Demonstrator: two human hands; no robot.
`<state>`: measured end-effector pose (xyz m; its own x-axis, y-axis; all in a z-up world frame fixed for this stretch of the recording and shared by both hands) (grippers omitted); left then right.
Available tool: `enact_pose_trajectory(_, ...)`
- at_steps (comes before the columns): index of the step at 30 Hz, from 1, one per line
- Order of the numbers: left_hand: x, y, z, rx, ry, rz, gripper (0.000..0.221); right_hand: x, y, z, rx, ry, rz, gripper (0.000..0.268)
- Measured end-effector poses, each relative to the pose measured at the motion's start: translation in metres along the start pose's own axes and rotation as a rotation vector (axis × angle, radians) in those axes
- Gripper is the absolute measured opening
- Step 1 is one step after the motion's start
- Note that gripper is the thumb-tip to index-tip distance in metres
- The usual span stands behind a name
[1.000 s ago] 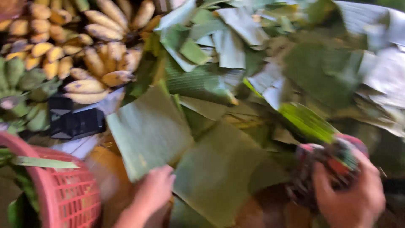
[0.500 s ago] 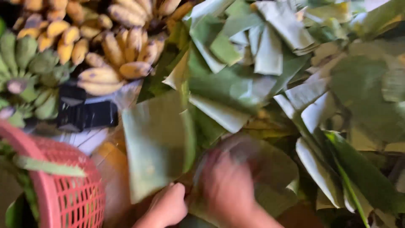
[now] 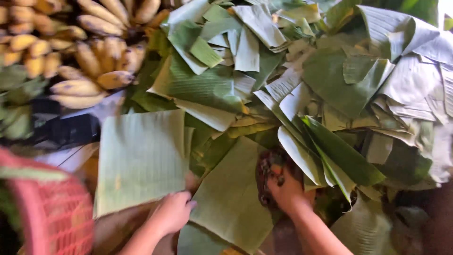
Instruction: Cleaning and folding banana leaves for food preparation
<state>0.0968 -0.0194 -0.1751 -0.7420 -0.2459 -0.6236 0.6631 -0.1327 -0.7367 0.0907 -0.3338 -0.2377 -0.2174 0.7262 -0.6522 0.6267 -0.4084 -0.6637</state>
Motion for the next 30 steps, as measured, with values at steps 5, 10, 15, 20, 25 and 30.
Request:
enact_pose_trajectory(5,-0.006,-0.009,0.006,0.04,-0.021,0.074,0.029,0.002,-0.173,0.019,-1.138,-0.643,-0.352,0.047)
enact_pose_trajectory(10,-0.059,-0.044,-0.005,0.141,-0.039,0.45,0.017,-0.15,-0.104,0.022,-0.509,-0.292,0.311,0.031)
enact_pose_trajectory(15,-0.16,-0.199,0.033,0.562,-0.091,1.375,0.009,-0.139,-0.069,0.059,-0.17,-0.419,0.32,0.06)
enact_pose_trajectory(20,0.02,-0.048,-0.021,0.459,0.232,0.394,0.029,-0.142,-0.074,0.042,-0.119,-0.179,0.254,0.049)
enact_pose_trajectory(25,0.007,-0.063,0.029,0.898,0.334,0.212,0.02,-0.157,-0.124,-0.027,-0.631,0.401,0.535,0.022)
enact_pose_trajectory(30,0.043,-0.041,0.02,0.799,0.305,0.268,0.018,0.016,-0.176,-0.069,-1.488,-0.753,0.117,0.039)
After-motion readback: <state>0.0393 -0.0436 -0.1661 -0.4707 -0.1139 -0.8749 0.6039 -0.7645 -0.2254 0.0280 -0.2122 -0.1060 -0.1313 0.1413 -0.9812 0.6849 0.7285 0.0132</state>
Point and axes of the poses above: each hand's wrist, its own y-axis towards the middle knuckle, its own x-axis out of the palm, z = x × y, the point moved 10 cm from there along y, towards the middle knuckle, and after that the axes turned 7 degrees about y, right-handed, at the moved point
